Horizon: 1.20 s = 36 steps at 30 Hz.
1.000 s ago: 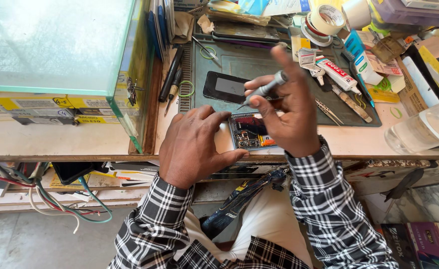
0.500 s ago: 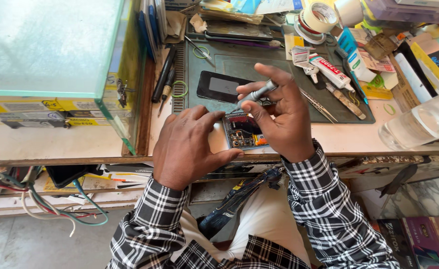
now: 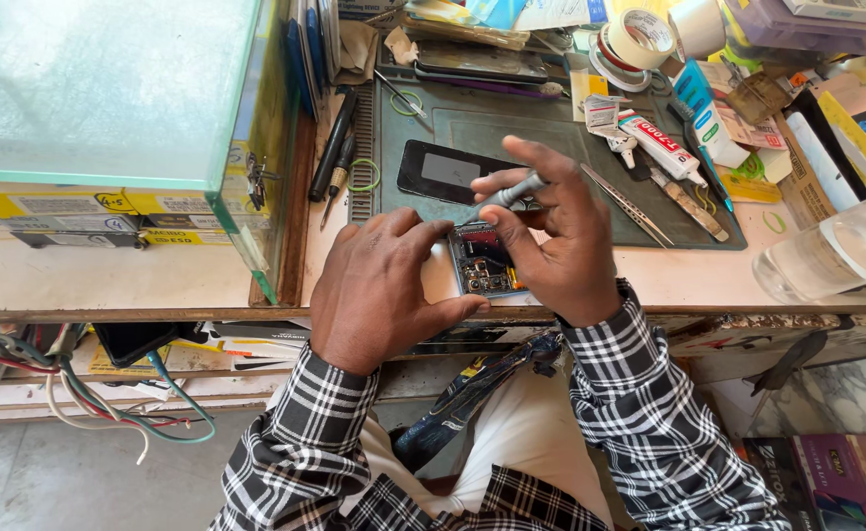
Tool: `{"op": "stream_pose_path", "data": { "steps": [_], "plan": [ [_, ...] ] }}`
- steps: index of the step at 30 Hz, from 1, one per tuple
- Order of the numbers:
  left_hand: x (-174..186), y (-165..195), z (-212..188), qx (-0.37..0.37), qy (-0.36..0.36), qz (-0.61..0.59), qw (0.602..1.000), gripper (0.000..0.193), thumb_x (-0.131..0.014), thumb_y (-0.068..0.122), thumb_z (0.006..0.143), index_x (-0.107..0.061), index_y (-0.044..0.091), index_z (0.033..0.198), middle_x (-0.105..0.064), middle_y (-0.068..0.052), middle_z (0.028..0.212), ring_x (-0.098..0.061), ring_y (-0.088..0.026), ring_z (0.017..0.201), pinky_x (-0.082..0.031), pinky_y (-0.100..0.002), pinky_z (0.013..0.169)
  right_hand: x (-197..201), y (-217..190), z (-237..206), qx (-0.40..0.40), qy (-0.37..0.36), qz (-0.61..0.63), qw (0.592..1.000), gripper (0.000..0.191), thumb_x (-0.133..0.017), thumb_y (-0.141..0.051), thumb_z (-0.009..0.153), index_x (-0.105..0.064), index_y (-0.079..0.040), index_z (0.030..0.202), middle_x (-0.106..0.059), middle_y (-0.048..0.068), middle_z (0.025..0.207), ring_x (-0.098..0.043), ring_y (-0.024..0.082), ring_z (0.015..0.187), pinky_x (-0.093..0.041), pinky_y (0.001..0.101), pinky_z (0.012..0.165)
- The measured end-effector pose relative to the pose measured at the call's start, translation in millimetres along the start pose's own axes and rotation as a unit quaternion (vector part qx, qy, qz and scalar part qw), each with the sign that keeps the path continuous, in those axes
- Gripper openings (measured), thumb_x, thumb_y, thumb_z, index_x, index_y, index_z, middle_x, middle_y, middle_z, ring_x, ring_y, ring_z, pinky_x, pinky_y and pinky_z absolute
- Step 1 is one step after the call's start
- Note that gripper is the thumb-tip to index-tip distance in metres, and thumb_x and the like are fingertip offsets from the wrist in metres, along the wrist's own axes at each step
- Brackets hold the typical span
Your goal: The person uses a screwdriver to remove screws from the internal frame of a disassembled smartphone. They then remove a small metal bracket and place it on the workbench. The person continues to manipulate the phone and a small black component on the bench.
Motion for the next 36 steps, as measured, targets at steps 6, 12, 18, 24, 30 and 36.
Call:
{"op": "stream_pose_path", "data": {
  "steps": [6, 12, 18, 24, 30, 36],
  "plan": [
    [1, 0, 0, -0.001, 0.007, 0.005, 1.000, 0.070, -0.087, 0.053, 0.067, -0.070, 0.009, 0.119, -0.065, -0.010, 0.102, -0.062, -0.033, 0.100, -0.047, -0.046, 0.085, 41, 10, -9, -0.024, 0.075, 0.050, 0.996, 0.064, -0.072, 0.003, 0.105, -0.039, -0.004, 0.158, -0.073, 0.017, 0.126, -0.072, 0.018, 0.109, -0.061, 0.0288, 0.100],
    [2, -2, 1, 0.010, -0.008, 0.012, 1.000, 0.072, -0.086, 0.055, 0.067, -0.070, 0.009, 0.119, -0.065, -0.010, 0.098, -0.062, -0.033, 0.098, -0.046, -0.046, 0.082, 106, 29, -34, -0.081, 0.157, 0.043, 0.983, 0.022, -0.068, -0.010, 0.115, -0.052, -0.001, 0.126, -0.074, 0.018, 0.116, -0.074, 0.021, 0.105, -0.066, 0.0328, 0.091],
    [6, -2, 1, 0.001, -0.007, 0.015, 1.000, 0.071, -0.087, 0.054, 0.066, -0.071, 0.010, 0.119, -0.064, -0.010, 0.097, -0.062, -0.033, 0.095, -0.046, -0.046, 0.082, 111, 55, -63, -0.131, 0.164, 0.043, 0.977, 0.028, -0.060, -0.021, 0.113, -0.039, -0.008, 0.126, -0.072, 0.017, 0.107, -0.074, 0.023, 0.097, -0.066, 0.0347, 0.082],
    [7, -1, 0, -0.002, -0.006, 0.024, 1.000, 0.072, -0.088, 0.052, 0.065, -0.071, 0.009, 0.120, -0.064, -0.009, 0.095, -0.062, -0.033, 0.094, -0.046, -0.046, 0.082, 105, 60, -74, -0.102, 0.186, 0.058, 0.976, 0.026, -0.052, -0.025, 0.118, -0.035, -0.008, 0.128, -0.068, 0.016, 0.105, -0.073, 0.024, 0.095, -0.067, 0.0377, 0.082],
    [7, -1, 0, -0.001, -0.010, 0.028, 1.000, 0.070, -0.087, 0.053, 0.066, -0.072, 0.010, 0.120, -0.064, -0.009, 0.093, -0.063, -0.032, 0.093, -0.046, -0.045, 0.082, 101, 59, -74, -0.126, 0.182, 0.057, 0.974, 0.026, -0.048, -0.028, 0.117, -0.033, -0.008, 0.126, -0.069, 0.016, 0.097, -0.074, 0.024, 0.087, -0.067, 0.0364, 0.076],
    [7, -2, 0, -0.005, -0.015, 0.032, 0.999, 0.071, -0.086, 0.053, 0.066, -0.072, 0.010, 0.121, -0.064, -0.008, 0.092, -0.062, -0.031, 0.092, -0.047, -0.045, 0.082, 98, 57, -74, -0.120, 0.174, 0.049, 0.976, 0.026, -0.047, -0.028, 0.118, -0.033, -0.008, 0.126, -0.068, 0.015, 0.098, -0.074, 0.024, 0.089, -0.067, 0.0369, 0.078]
  ]
}}
Point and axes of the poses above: each hand's wrist, its own z-axis towards the middle knuckle, its own x-axis out of the back of the hand, y = z × x, the point moved 5 cm from there along z, towards the middle knuckle
